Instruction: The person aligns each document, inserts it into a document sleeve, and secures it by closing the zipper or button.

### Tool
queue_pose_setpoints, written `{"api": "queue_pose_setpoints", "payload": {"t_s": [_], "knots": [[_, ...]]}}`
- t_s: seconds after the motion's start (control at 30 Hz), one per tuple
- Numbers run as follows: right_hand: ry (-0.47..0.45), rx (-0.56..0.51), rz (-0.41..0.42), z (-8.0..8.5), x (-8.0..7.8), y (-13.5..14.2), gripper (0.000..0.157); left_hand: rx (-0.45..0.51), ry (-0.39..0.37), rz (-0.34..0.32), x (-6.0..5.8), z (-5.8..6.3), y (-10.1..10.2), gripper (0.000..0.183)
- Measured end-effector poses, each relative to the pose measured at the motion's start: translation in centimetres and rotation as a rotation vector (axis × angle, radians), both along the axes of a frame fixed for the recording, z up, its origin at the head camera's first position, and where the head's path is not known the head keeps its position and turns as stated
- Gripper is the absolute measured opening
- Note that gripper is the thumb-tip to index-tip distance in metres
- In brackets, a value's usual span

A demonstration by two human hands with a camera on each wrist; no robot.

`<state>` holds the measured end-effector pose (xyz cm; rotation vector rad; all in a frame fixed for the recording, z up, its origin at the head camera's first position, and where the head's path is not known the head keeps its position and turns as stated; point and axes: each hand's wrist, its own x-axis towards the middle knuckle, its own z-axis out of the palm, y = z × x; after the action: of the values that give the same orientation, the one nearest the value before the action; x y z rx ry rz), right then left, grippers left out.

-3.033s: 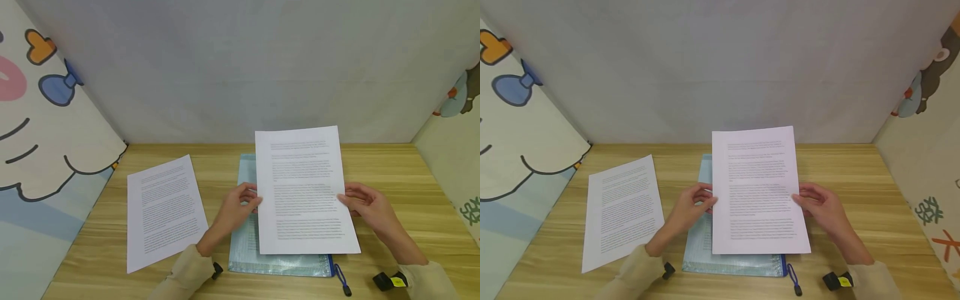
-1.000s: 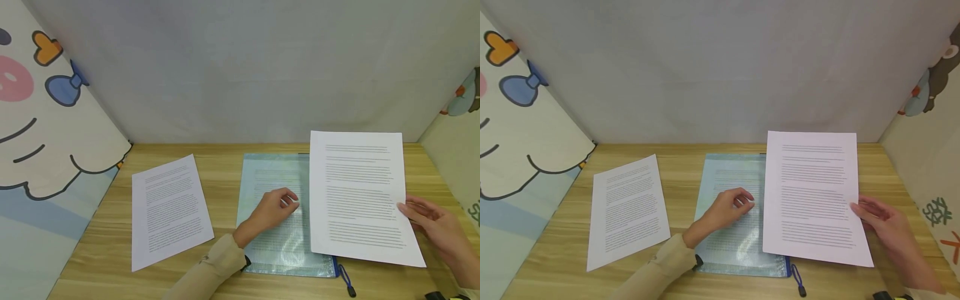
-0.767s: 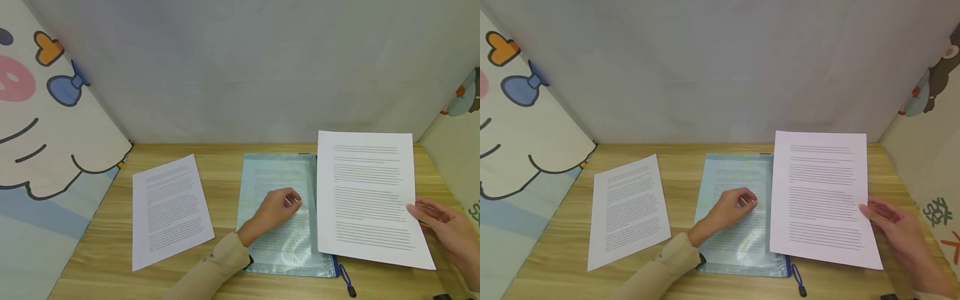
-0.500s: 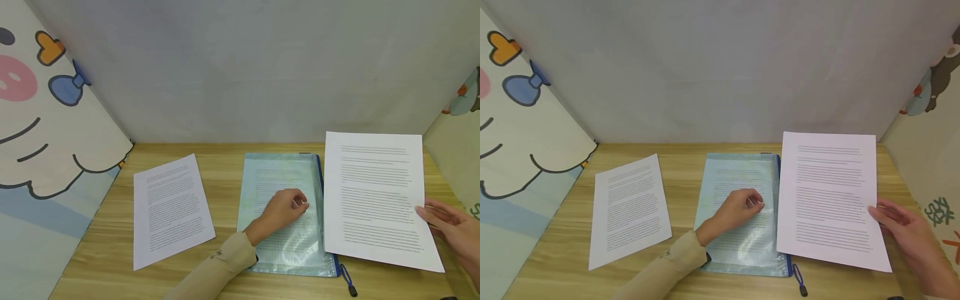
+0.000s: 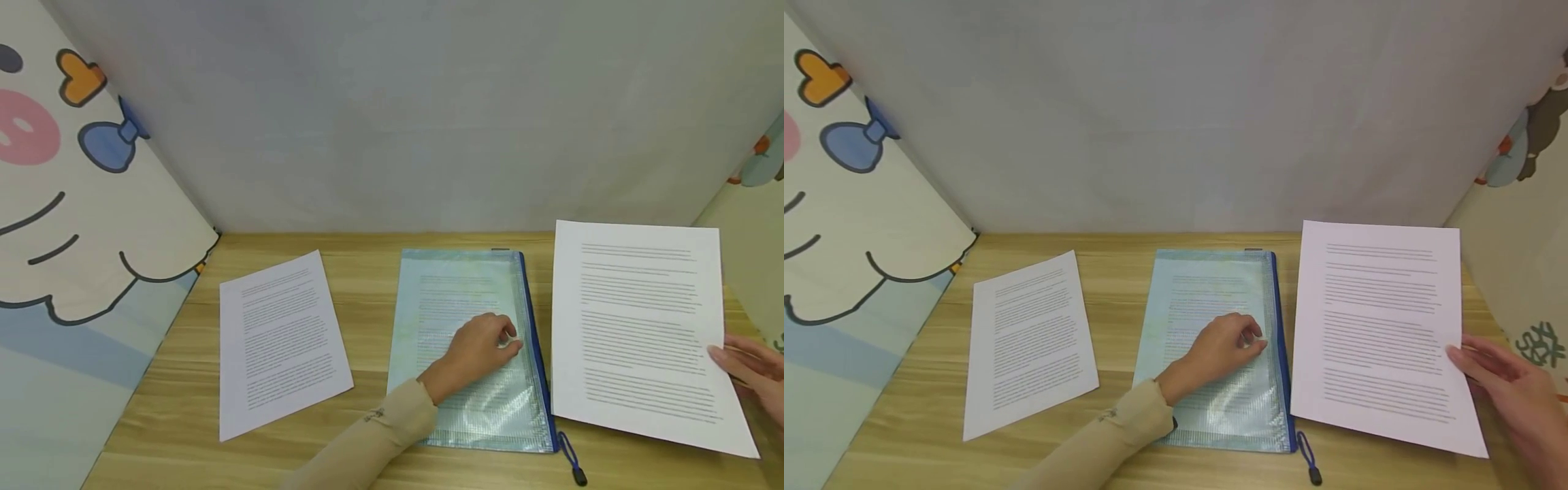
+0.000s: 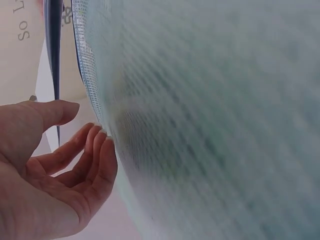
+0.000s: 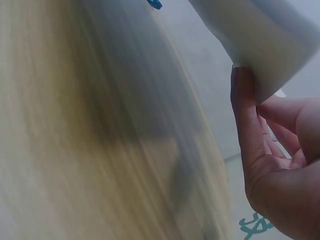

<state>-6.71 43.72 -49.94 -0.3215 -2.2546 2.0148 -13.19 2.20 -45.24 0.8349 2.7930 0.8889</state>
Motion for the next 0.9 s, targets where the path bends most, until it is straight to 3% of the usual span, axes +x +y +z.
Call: {"api": "queue_pose_setpoints", "payload": {"t_s": [0.1,0.23,0.4,0.6,0.73,0.8,0.9], "knots": [[-0.045,0.124,-0.015,-0.4,0.2,1.0,0.039,-0.032,-0.001,0.016,0.1,0.0,0.4,0.016],[-0.112,0.260,-0.049,-0.8,0.7,1.7,0.051,-0.079,-0.021,0.044,0.2,0.1,0.9,0.021],[-0.121,0.257,-0.067,-0.8,1.1,1.7,0.056,-0.136,-0.020,0.061,0.2,0.5,1.6,0.027],[-0.208,0.274,-0.090,-0.4,1.1,1.4,0.073,-0.178,-0.021,0.098,0.3,0.7,2.7,0.028],[-0.236,0.315,-0.099,-0.3,1.0,1.3,0.075,-0.185,-0.036,0.133,0.4,0.7,3.2,0.029],[-0.240,0.309,-0.109,-0.4,0.9,1.3,0.076,-0.184,-0.044,0.148,0.4,0.8,3.4,0.030],[-0.224,0.263,-0.103,-0.6,1.0,1.3,0.058,-0.196,-0.063,0.160,0.4,0.9,3.7,0.038]]}}
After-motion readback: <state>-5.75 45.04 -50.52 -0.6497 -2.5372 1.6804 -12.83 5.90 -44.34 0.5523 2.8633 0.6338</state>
